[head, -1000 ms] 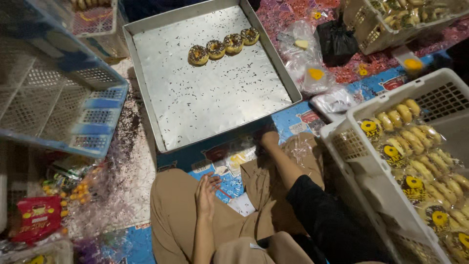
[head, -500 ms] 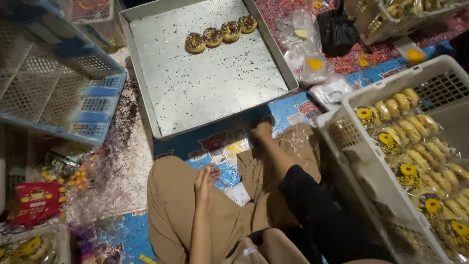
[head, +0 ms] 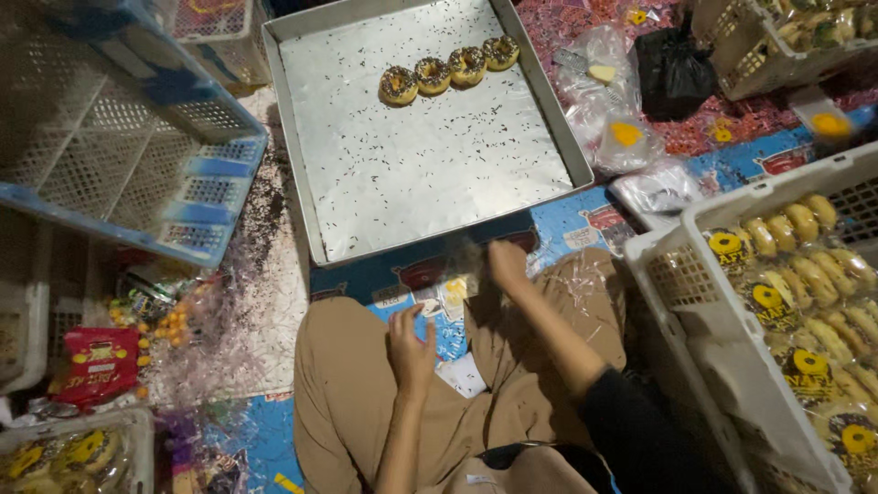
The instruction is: The person sits on the floor and repeatedly picks donuts from a metal tray, places them into small plastic bags, and then places the sealed bags into a white plastic crate. The person handles both plain and chocolate-topped donuts.
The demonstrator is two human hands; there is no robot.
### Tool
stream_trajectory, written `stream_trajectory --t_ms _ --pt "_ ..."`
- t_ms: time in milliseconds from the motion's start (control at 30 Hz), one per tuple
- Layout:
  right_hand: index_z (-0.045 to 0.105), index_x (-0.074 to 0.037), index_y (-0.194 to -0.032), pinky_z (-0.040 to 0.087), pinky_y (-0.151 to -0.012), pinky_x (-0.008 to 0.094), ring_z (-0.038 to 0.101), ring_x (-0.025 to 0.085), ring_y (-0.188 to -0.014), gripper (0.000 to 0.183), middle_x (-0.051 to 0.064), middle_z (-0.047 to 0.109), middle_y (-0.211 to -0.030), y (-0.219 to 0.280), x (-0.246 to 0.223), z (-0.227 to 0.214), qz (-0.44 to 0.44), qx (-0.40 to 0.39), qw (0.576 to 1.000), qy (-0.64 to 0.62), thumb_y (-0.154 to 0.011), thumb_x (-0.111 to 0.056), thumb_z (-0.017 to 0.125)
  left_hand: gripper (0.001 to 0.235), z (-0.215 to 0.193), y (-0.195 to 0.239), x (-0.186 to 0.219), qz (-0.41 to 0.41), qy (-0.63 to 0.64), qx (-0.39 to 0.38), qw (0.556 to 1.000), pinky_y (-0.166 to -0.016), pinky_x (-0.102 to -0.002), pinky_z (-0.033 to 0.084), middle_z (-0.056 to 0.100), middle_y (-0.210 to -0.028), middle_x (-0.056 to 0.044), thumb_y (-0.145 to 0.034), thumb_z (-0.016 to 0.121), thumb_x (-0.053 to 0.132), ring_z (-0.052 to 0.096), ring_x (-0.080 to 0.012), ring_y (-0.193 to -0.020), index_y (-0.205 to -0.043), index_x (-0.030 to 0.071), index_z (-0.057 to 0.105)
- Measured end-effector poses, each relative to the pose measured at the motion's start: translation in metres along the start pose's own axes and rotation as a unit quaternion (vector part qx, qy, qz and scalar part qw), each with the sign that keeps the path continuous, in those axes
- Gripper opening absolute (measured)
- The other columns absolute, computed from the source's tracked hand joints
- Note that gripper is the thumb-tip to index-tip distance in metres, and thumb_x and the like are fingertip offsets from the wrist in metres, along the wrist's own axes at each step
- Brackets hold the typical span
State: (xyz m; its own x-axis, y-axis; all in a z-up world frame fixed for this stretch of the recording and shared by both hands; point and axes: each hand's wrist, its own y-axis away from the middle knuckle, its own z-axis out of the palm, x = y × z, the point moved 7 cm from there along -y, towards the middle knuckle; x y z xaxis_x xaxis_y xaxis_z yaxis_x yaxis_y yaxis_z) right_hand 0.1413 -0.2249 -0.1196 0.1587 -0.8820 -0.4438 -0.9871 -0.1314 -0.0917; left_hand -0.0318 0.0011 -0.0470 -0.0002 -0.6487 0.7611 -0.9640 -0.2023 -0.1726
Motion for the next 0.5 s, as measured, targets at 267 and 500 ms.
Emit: stream_trajectory --t_ms 267,500 --pt "0.053 -0.006 -0.137 0.048 -0.055 0.026 0.061 0.012 -0.062 0.051 0.010 0.068 -0.075 0.089 -0.071 -0.101 0.114 -0.074 0.807 -0.574 -0.089 -0.001 0.069 0.068 -0.006 -0.021 0.128 0.314 0.029 -0.073 0.946 -0.115 -0.045 0.044 0.049 -0.152 -0.027 -0.093 0.073 0.024 0.050 -0.0410 -0.140 -0.149 -0.005 0.048" --pt "0.073 -0.014 -0.121 0.047 -0.067 0.036 0.069 0.028 -0.071 0.037 0.010 0.070 -0.080 0.061 -0.080 -0.187 0.070 -0.118 0.990 -0.029 -0.102 -0.046 0.067 0.048 -0.038 -0.049 0.114 -0.034 0.477 -0.089 0.874 -0.115 -0.040 0.048 0.063 -0.144 -0.019 -0.112 0.040 0.030 0.061 -0.0317 -0.134 -0.147 -0.001 0.052"
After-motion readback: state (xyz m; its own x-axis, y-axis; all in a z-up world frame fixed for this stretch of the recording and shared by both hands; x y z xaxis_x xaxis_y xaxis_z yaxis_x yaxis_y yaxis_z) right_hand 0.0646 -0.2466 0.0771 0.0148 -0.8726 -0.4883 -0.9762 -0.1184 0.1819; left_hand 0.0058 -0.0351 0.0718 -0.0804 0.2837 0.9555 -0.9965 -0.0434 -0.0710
